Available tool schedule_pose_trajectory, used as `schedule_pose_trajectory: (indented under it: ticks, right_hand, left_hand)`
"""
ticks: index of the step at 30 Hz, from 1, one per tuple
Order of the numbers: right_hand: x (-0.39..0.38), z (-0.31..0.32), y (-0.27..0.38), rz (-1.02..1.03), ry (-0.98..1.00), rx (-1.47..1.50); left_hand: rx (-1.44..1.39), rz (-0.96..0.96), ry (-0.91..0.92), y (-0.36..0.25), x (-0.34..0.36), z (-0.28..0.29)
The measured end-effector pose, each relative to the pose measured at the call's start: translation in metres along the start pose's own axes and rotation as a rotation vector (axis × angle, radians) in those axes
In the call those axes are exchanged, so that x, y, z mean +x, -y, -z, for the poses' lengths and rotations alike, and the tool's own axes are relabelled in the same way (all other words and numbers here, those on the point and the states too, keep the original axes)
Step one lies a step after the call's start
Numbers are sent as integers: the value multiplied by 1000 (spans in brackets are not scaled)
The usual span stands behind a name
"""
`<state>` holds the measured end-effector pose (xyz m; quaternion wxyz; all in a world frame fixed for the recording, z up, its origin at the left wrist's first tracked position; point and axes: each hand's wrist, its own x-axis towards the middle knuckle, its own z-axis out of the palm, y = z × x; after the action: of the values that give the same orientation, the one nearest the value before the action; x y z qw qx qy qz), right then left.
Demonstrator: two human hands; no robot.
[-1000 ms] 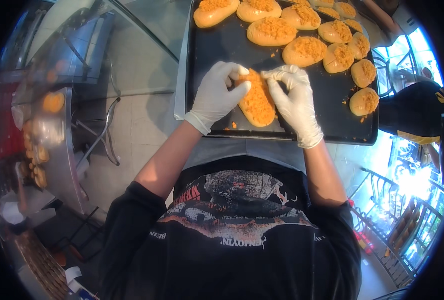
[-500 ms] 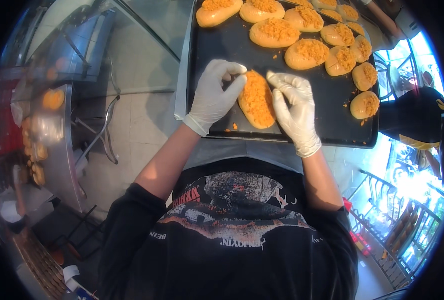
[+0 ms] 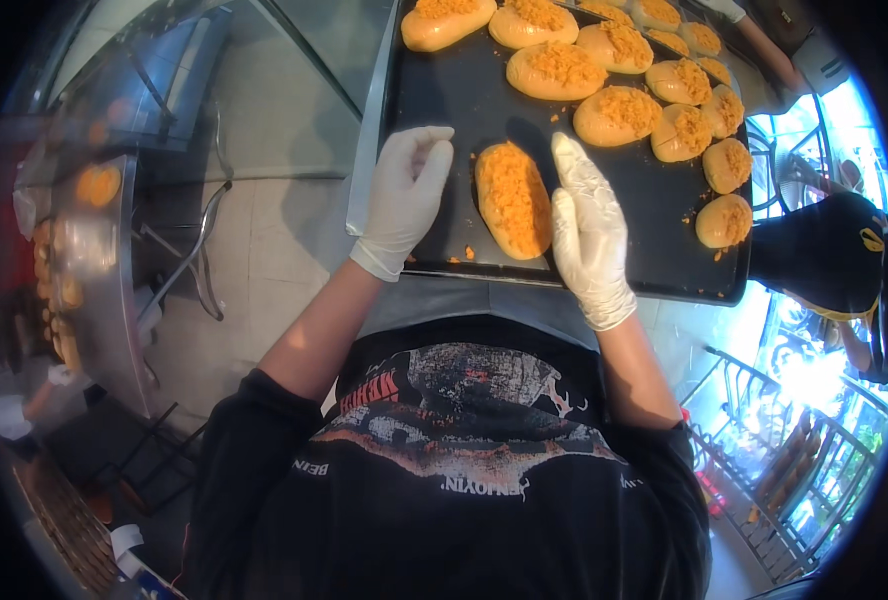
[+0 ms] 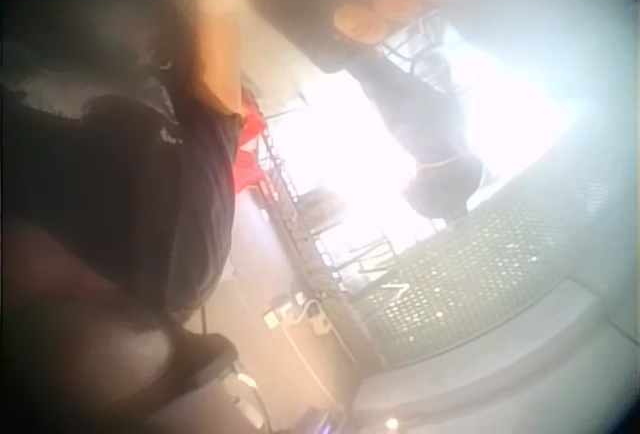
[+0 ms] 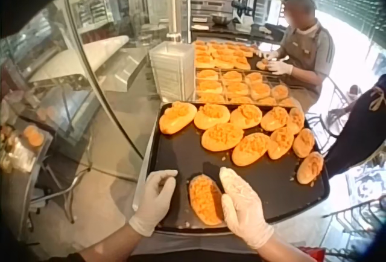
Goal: Splitting open bread rolls on a tray in a bakery production area.
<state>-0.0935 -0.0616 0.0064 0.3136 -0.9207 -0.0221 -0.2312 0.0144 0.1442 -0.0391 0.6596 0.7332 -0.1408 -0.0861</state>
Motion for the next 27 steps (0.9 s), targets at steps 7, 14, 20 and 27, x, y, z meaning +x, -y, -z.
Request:
schedule_pose_trajectory:
  ticks: [7,14,20,27]
  right_hand:
    - [10,-36,16,155,188,-171]
    - [17,-38,18,190,172,-242]
    - [20,-52,20,144,216,-280]
    - [19,-47,26,178,224,-285]
  left_hand:
    - [-610,273,-33,12,-4,5]
    - [-535,281,29,18,-1,5]
    - [-510,253,33,20,-7,-2]
    - [70,-178,-47,26,-5,-18]
